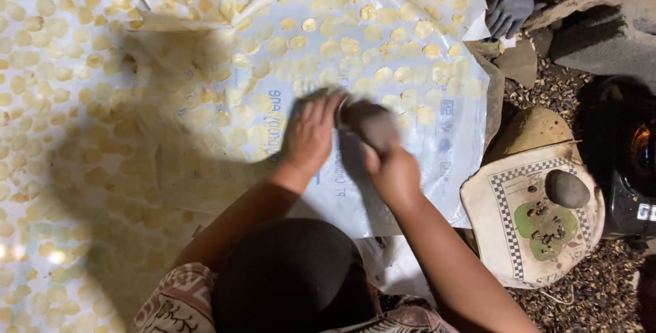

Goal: Cracking nuts using a hammer and stone and then sorting the kernels.

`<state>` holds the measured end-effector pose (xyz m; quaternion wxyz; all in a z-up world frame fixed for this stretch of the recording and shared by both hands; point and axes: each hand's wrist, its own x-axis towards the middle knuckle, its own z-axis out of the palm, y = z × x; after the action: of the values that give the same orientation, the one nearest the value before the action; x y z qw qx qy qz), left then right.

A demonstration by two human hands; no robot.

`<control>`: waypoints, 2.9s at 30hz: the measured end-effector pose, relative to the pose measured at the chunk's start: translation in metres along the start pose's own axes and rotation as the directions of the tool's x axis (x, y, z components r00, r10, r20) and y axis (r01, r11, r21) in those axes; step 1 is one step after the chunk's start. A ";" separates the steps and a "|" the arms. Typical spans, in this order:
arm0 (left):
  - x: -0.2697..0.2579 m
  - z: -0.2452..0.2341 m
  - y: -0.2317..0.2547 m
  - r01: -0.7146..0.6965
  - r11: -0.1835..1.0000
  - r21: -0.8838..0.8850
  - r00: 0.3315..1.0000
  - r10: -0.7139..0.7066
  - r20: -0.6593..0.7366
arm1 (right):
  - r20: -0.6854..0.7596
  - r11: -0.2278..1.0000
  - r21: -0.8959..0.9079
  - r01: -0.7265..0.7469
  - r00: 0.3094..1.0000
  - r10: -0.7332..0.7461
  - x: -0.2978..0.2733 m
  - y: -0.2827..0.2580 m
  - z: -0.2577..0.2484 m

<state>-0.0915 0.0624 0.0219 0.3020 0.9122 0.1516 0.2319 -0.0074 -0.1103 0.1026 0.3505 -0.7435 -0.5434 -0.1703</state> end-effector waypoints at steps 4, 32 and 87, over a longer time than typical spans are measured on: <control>0.008 -0.011 -0.017 0.061 0.977 0.205 0.985 -0.026 -0.168 | 0.432 0.751 -0.348 -0.561 0.615 0.659 -0.019 0.026 0.035; -0.015 -0.037 -0.021 -0.037 0.961 -0.273 0.994 0.006 -0.111 | 0.392 0.419 -0.842 -0.341 0.148 0.908 -0.047 0.063 -0.351; -0.008 -0.043 0.339 -0.607 0.794 -0.014 0.057 0.061 0.996 | 0.600 0.800 -0.501 -0.330 0.533 0.596 -0.084 -0.039 -0.420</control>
<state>-0.0741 -0.1823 0.2605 0.0582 0.8839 -0.2590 -0.3851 -0.0197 -0.4584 0.3548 0.0058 -0.9120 -0.3794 0.1559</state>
